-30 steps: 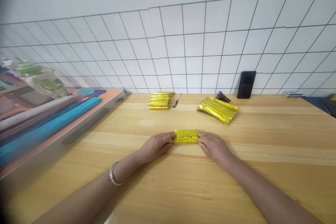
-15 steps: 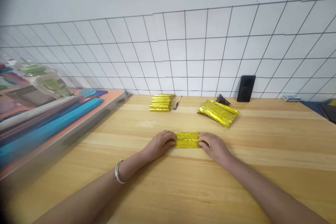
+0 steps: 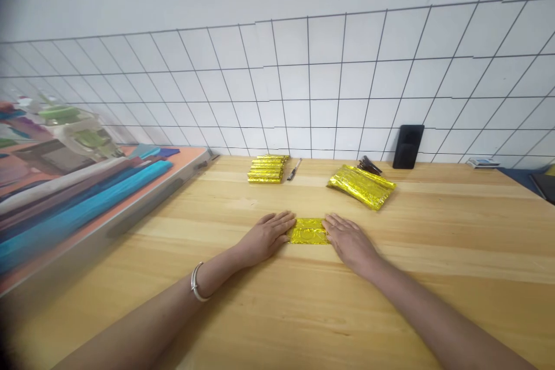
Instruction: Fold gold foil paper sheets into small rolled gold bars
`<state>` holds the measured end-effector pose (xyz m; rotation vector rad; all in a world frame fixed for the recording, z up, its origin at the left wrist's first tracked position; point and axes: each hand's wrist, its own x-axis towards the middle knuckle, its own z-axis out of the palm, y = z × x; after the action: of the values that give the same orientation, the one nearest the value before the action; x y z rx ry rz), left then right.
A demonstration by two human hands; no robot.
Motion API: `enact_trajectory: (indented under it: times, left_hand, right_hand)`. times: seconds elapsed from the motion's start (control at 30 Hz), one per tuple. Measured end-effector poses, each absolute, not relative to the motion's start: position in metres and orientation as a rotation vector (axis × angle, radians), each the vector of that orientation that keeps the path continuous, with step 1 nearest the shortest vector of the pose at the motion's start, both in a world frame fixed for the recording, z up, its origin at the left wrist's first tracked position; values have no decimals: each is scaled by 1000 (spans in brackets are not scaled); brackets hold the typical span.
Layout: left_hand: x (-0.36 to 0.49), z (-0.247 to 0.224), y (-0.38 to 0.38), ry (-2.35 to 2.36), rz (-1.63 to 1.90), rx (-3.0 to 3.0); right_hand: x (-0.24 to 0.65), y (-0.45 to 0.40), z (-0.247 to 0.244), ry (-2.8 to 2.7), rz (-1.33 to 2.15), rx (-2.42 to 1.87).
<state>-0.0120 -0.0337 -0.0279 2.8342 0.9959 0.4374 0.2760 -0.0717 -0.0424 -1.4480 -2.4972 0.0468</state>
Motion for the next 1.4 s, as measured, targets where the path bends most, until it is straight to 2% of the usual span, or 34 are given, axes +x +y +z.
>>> enact_trajectory:
  times: [0.47,0.87,1.4]
  left_hand:
    - [-15,-23,-19,937,213,2918]
    - [-16,-19,-29,951,537,2918]
    - [-14,-17,-35,776,456,2928]
  right_hand:
    - [282,-65,-32,-2567,78,-1446]
    - [280,-75,-26,-2482,29,-1409]
    - [283,-78,-28,-2601,123,-1375]
